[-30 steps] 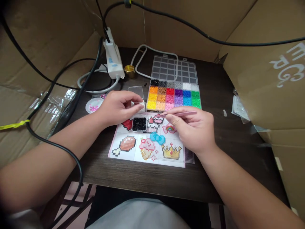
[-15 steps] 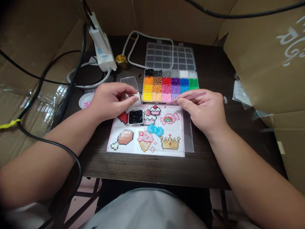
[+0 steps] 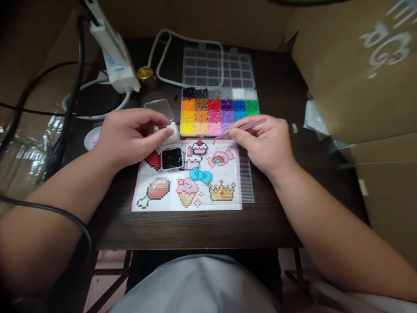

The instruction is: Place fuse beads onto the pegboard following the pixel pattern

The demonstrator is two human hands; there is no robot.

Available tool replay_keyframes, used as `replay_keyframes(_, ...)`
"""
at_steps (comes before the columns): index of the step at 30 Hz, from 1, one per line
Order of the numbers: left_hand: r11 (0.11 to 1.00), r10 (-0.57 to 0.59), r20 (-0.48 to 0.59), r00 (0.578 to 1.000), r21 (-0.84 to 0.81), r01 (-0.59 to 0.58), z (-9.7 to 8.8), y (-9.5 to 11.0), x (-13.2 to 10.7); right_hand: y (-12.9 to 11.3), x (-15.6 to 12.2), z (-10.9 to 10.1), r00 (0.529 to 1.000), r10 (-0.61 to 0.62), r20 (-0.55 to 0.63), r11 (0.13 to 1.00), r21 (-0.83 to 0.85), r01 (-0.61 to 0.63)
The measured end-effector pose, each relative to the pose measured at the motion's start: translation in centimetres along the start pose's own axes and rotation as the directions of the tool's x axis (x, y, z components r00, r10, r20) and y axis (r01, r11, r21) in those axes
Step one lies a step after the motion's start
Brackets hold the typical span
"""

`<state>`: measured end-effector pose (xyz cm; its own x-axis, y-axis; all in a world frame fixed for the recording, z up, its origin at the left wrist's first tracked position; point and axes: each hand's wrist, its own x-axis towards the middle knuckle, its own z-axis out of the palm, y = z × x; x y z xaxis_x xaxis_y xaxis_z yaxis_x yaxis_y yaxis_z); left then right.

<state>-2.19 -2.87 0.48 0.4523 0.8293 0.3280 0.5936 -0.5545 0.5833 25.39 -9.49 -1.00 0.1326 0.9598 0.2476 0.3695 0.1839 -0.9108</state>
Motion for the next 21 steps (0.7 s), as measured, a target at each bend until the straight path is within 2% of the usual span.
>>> replay_keyframes(7, 0.999, 0.039, -0.033, 0.999, 0.009, -0.039, -0.2, -0.2, 0.2, -0.4, 0.2, 0.0, 0.999, 0.025, 0.029, 1.000, 0.006, -0.026)
replay_keyframes(12, 0.997, 0.069, -0.073, 0.995, 0.024, -0.068, -0.2, -0.2, 0.2, -0.3, 0.2, 0.0, 0.999, -0.002, 0.032, 0.999, 0.043, 0.001)
replay_keyframes(18, 0.998, 0.009, -0.129, 0.992, 0.070, 0.000, -0.1, 0.2, 0.0, -0.9, 0.2, -0.8, 0.997, -0.053, -0.058, 0.999, 0.004, 0.054)
replay_keyframes(21, 0.997, -0.036, -0.142, 0.989, 0.065, 0.046, -0.1, 0.6, -0.1, -1.9, 0.3, -1.5, 0.995, -0.036, -0.095, 0.999, -0.010, 0.036)
